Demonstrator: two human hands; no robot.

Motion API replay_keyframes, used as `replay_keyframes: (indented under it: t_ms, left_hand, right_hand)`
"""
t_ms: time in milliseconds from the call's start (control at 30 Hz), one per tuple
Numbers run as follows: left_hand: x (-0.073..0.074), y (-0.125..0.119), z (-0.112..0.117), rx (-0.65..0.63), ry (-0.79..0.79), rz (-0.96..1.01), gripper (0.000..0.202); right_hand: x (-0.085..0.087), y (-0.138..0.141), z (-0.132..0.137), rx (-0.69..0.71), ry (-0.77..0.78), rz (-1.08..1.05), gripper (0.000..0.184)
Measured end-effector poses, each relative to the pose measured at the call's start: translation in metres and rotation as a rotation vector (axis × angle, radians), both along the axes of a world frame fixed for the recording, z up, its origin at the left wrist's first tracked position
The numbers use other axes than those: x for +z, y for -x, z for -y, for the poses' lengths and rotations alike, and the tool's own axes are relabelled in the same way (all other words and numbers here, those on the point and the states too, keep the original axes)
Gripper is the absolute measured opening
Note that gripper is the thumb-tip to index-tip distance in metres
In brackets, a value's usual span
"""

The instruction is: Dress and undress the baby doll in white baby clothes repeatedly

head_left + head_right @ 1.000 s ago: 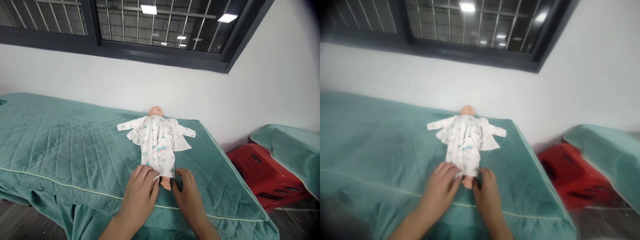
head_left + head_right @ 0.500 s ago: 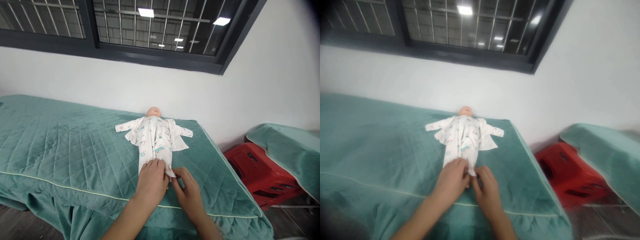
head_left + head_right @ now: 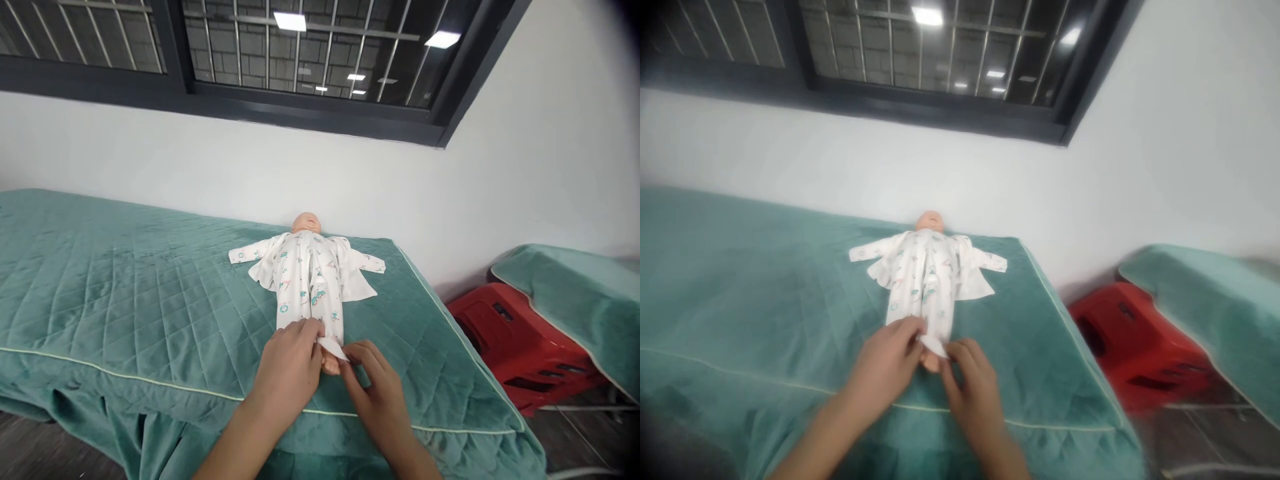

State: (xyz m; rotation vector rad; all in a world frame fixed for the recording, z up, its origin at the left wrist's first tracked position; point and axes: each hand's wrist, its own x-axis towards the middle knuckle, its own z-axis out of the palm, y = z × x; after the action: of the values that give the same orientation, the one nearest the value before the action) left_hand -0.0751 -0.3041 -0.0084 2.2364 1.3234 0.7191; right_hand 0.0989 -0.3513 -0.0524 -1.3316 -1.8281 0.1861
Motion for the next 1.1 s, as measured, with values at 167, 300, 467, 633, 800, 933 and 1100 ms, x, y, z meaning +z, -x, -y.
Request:
replay_keyframes:
  t_ms: [167, 300, 467, 633, 800, 933, 1100]
  left_hand:
    - [-0.011, 0.006, 0.013, -0.054, -0.113, -0.006, 0.019]
    - [-0.022, 0.004, 0.022, -0.078, -0.195, -0.008, 0.019]
    - [-0.035, 0.001, 0.028, -0.064, -0.278, -0.032, 0.022]
    - [-0.047, 0.012, 0.035, 0.013, -0.312, 0.032, 0.031]
    - [-0.067, 0.03, 0.041, 0.138, -0.235, 0.072, 0.038]
    - [-0.083, 0.037, 0.042, 0.14, -0.089, 0.195, 0.036]
    - [-0.089, 0.039, 0.033, 0.146, -0.007, 0.296, 0.021]
  right_hand:
    - [-0.006, -0.006, 0.008, 0.0, 0.006, 0.021, 0.014]
    - [-0.006, -0.009, 0.016, -0.016, -0.022, 0.052, 0.014]
    - [-0.016, -0.01, 0.021, -0.041, -0.003, 0.093, 0.013]
    - [-0.032, -0.012, 0.026, -0.093, 0.025, 0.126, 0.016]
    - [-0.028, 0.002, 0.032, -0.147, -0.04, 0.168, 0.035]
    - [-0.011, 0.024, 0.024, -0.071, -0.025, 0.288, 0.039]
    - [-0.005, 0.044, 0.001, -0.066, -0.004, 0.369, 0.032]
